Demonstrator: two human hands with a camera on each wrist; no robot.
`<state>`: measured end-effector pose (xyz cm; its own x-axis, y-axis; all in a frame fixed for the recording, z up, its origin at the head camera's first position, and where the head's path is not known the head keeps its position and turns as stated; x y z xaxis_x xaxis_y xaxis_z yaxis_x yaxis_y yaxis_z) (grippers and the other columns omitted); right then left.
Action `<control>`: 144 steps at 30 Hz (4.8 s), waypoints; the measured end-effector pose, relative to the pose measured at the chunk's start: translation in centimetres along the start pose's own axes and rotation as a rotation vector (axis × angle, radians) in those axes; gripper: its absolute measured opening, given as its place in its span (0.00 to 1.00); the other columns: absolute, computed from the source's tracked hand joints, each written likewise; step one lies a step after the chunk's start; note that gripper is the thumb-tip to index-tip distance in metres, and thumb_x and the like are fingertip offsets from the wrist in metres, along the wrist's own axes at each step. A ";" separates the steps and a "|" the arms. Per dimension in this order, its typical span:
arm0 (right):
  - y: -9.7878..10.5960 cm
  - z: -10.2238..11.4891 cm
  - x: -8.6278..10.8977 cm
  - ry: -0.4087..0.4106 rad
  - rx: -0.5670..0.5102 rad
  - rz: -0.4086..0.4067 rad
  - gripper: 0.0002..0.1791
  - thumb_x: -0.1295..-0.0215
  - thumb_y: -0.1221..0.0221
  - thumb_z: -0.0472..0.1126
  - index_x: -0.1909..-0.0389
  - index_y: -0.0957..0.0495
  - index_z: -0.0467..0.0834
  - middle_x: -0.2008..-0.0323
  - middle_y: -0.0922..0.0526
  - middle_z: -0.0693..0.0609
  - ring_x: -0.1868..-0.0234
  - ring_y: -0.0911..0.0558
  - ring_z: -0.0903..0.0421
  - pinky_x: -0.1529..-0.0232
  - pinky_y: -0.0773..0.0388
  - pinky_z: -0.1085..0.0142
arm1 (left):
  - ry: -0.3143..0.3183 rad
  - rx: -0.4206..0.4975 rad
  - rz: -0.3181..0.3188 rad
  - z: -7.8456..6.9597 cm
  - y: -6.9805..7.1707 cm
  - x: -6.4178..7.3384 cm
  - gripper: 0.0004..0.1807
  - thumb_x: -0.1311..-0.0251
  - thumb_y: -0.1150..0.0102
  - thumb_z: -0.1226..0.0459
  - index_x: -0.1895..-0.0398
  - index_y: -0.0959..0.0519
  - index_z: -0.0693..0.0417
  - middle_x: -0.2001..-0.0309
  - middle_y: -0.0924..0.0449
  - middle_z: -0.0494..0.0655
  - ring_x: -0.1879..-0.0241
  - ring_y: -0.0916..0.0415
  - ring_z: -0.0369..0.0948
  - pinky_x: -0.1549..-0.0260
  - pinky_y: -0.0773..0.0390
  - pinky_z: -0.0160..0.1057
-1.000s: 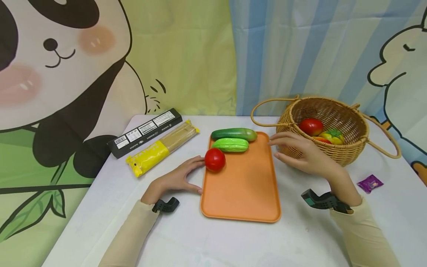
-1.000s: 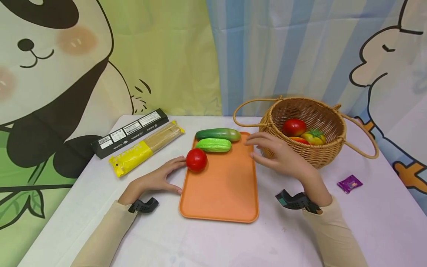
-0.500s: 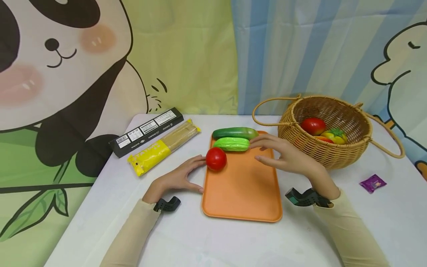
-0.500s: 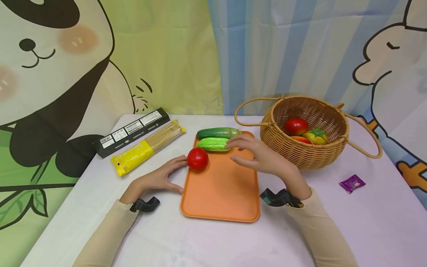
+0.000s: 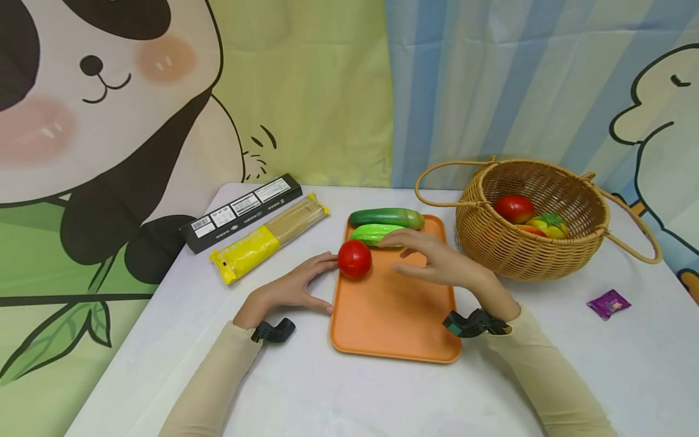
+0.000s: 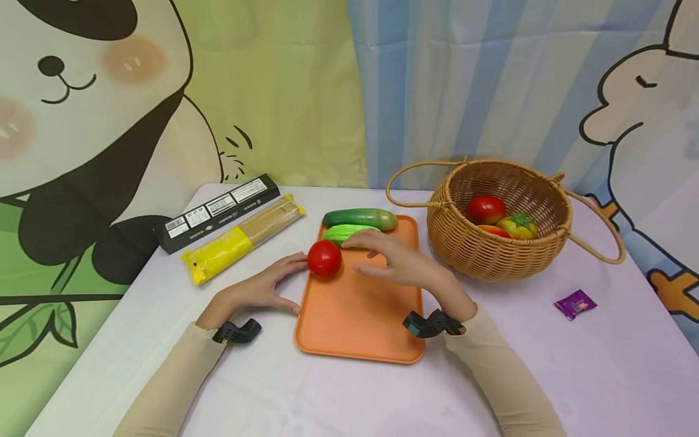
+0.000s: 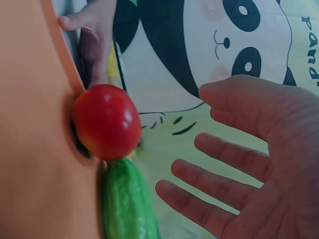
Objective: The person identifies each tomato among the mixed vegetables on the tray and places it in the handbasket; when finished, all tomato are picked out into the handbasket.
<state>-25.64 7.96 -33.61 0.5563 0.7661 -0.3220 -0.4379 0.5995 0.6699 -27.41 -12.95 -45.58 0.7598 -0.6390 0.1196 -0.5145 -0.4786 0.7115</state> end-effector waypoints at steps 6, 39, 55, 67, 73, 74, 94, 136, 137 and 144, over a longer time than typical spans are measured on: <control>-1.5 -1.2 -0.9 -0.069 -0.019 0.036 0.25 0.37 0.37 0.33 0.38 0.27 0.38 0.38 0.28 0.45 0.37 0.30 0.49 0.46 0.21 0.51 | -0.008 -0.009 0.005 0.1 -0.1 -0.2 0.54 0.56 0.25 0.44 0.26 0.41 0.47 0.22 0.54 0.45 0.23 0.61 0.45 0.27 0.54 0.55; -6.2 -3.7 -3.4 -0.110 0.053 0.156 0.26 0.36 0.36 0.42 0.36 0.28 0.47 0.32 0.42 0.42 0.31 0.43 0.45 0.33 0.36 0.49 | -0.027 -0.008 0.002 0.2 -0.1 -0.2 0.54 0.56 0.25 0.44 0.25 0.43 0.43 0.23 0.52 0.40 0.23 0.62 0.44 0.27 0.54 0.56; -5.7 -4.7 -1.7 -0.240 0.007 0.174 0.25 0.38 0.34 0.45 0.40 0.26 0.53 0.42 0.43 0.45 0.41 0.36 0.45 0.42 0.28 0.52 | -0.045 -0.019 -0.012 -0.1 -0.1 -0.1 0.56 0.56 0.24 0.44 0.25 0.43 0.47 0.23 0.51 0.42 0.23 0.61 0.44 0.27 0.54 0.53; -5.5 -4.7 -1.2 -0.202 0.032 0.177 0.34 0.45 0.28 0.45 0.37 0.28 0.49 0.36 0.35 0.45 0.39 0.28 0.47 0.40 0.27 0.50 | -0.038 -0.021 -0.011 0.1 -0.1 -0.3 0.56 0.56 0.24 0.44 0.25 0.43 0.46 0.23 0.52 0.42 0.23 0.61 0.44 0.27 0.54 0.53; -5.2 -4.7 -1.2 -0.196 0.030 0.178 0.34 0.45 0.28 0.46 0.37 0.27 0.50 0.37 0.33 0.46 0.40 0.28 0.49 0.41 0.26 0.52 | -0.031 -0.022 -0.008 0.1 -0.1 -0.2 0.56 0.56 0.24 0.44 0.24 0.43 0.46 0.23 0.52 0.42 0.23 0.62 0.43 0.27 0.54 0.53; -5.2 -4.7 -1.2 -0.196 0.033 0.179 0.34 0.45 0.28 0.46 0.37 0.27 0.49 0.37 0.33 0.46 0.40 0.28 0.49 0.40 0.26 0.52 | -0.030 -0.021 -0.008 0.1 -0.1 -0.2 0.56 0.56 0.24 0.44 0.24 0.43 0.46 0.23 0.52 0.42 0.23 0.62 0.43 0.27 0.54 0.53; -3.1 -3.1 -0.9 -0.165 0.060 0.138 0.32 0.45 0.28 0.47 0.39 0.26 0.47 0.38 0.29 0.44 0.39 0.29 0.47 0.43 0.24 0.50 | -0.041 -0.029 -0.012 0.0 -0.1 -0.2 0.56 0.57 0.24 0.45 0.25 0.43 0.48 0.23 0.51 0.43 0.23 0.61 0.43 0.26 0.54 0.51; 4.7 -0.3 1.4 -0.197 0.143 -0.052 0.33 0.46 0.27 0.44 0.38 0.26 0.50 0.37 0.29 0.49 0.38 0.29 0.49 0.43 0.25 0.49 | -0.071 -0.017 -0.016 -0.5 0.2 -0.1 0.56 0.56 0.23 0.48 0.25 0.43 0.52 0.24 0.50 0.48 0.23 0.61 0.48 0.27 0.55 0.55; 4.9 -0.3 1.5 -0.190 0.151 -0.060 0.33 0.46 0.27 0.44 0.38 0.26 0.50 0.37 0.29 0.49 0.37 0.29 0.48 0.42 0.26 0.48 | -0.072 -0.018 -0.017 -0.5 0.2 -0.1 0.56 0.56 0.23 0.48 0.25 0.43 0.52 0.24 0.50 0.48 0.23 0.61 0.48 0.27 0.55 0.55; 6.5 -0.4 2.2 -0.181 0.202 -0.116 0.34 0.47 0.27 0.43 0.38 0.26 0.46 0.38 0.28 0.47 0.36 0.31 0.47 0.43 0.26 0.45 | -0.071 -0.017 -0.020 -0.4 0.2 -0.1 0.56 0.56 0.23 0.48 0.25 0.43 0.51 0.24 0.50 0.47 0.23 0.60 0.48 0.27 0.55 0.54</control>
<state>-27.53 13.62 -30.28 0.7193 0.6305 -0.2917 -0.2249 0.6087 0.7609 -27.42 -12.72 -45.21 0.7396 -0.6707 0.0558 -0.4920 -0.4823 0.7248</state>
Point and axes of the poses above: each hand's wrist, its own x-axis away from the middle knuckle, its own y-axis out of the back of the hand, z = x × y, the point moved 9 cm from there along -x, towards the middle knuckle
